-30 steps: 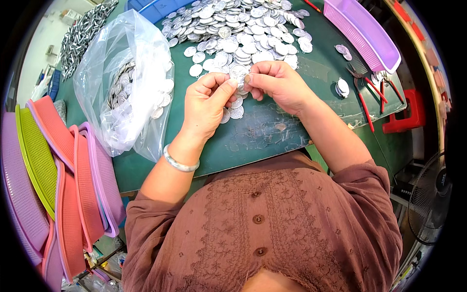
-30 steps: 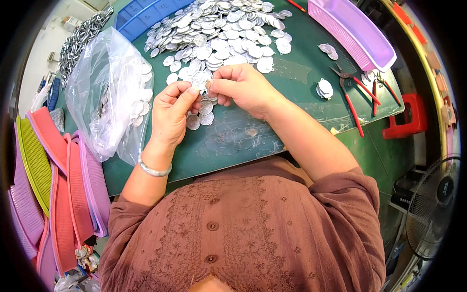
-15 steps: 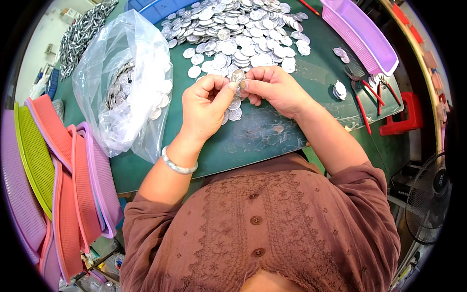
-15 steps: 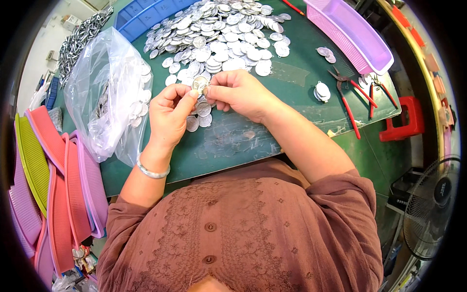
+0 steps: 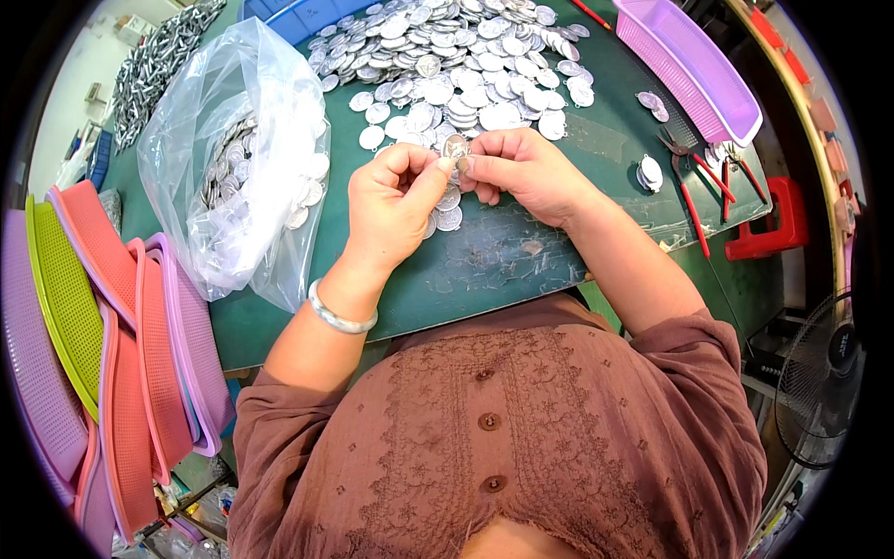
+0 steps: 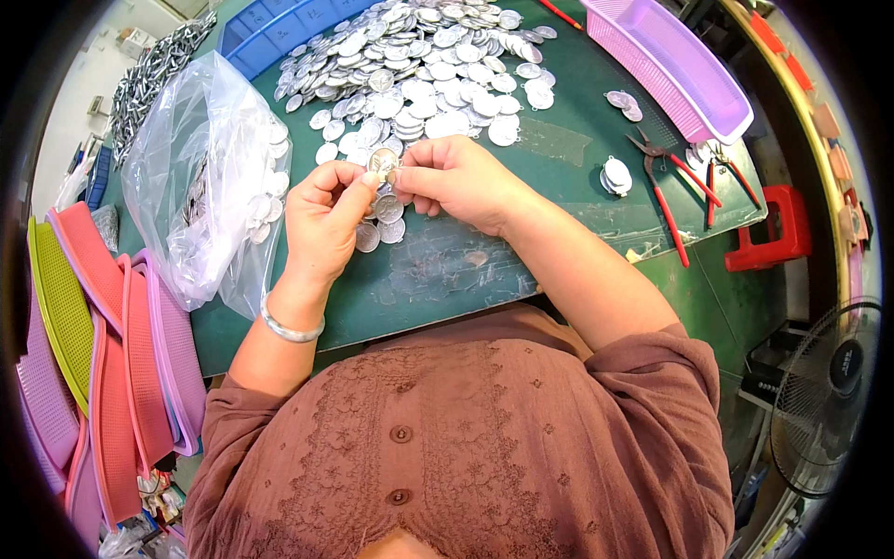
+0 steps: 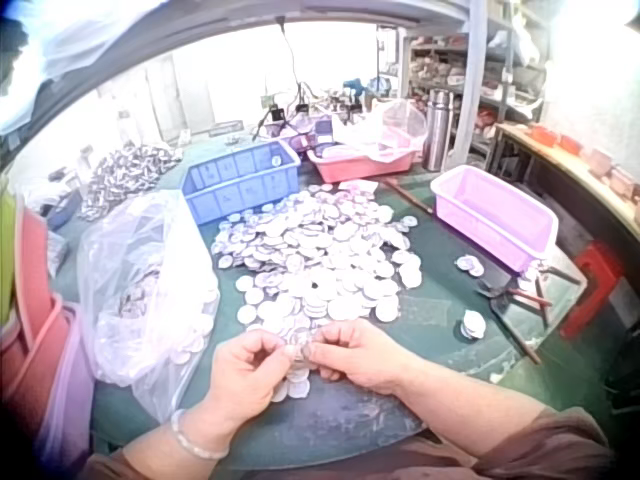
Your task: The person sits at a green workbench and assembles small, round, silver metal discs. They pick up a disc and a small metal ring, then use red-handled pliers to attach the ring to the disc. The person repeats this process, handling the discs and rings by hand and using the pliers for the attachment step.
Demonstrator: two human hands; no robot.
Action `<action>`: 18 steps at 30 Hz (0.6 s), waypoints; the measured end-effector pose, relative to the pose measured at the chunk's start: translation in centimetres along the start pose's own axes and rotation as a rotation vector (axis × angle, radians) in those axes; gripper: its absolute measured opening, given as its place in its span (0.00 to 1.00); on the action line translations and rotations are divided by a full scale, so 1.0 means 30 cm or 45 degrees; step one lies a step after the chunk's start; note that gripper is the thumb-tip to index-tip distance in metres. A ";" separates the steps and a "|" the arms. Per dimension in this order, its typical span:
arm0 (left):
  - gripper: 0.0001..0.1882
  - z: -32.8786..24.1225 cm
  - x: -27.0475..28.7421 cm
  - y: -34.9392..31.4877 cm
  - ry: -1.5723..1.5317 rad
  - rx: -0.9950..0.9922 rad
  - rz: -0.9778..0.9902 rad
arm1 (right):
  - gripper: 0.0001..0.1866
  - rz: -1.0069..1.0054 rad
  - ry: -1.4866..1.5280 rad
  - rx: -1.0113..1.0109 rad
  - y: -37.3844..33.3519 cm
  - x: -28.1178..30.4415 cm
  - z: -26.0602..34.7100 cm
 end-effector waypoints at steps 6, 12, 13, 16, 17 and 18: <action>0.03 0.012 0.005 0.000 -0.035 0.075 -0.010 | 0.08 0.009 -0.025 -0.017 -0.003 -0.003 0.003; 0.03 0.020 0.007 0.003 -0.037 0.119 -0.003 | 0.09 0.011 -0.043 -0.019 -0.004 -0.005 0.005; 0.03 0.021 0.008 0.003 -0.037 0.126 -0.004 | 0.09 0.011 -0.044 -0.020 -0.003 -0.004 0.004; 0.04 0.025 0.008 0.004 -0.055 0.156 -0.011 | 0.09 0.001 -0.049 -0.030 -0.004 -0.003 0.004; 0.04 0.026 0.007 0.004 -0.072 0.169 -0.016 | 0.09 -0.003 -0.050 -0.034 -0.004 -0.003 0.004; 0.05 0.027 0.007 0.005 -0.090 0.183 -0.022 | 0.09 -0.001 -0.049 -0.029 -0.004 -0.003 0.005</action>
Point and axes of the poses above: each hand's wrist, its own y-axis towards the middle knuckle, its own x-axis out of the back of the hand, z = x × y, the point moved 6 cm from there along y, towards the middle knuckle, and after that the axes turned 10 degrees about -z, right-handed, at the moved point
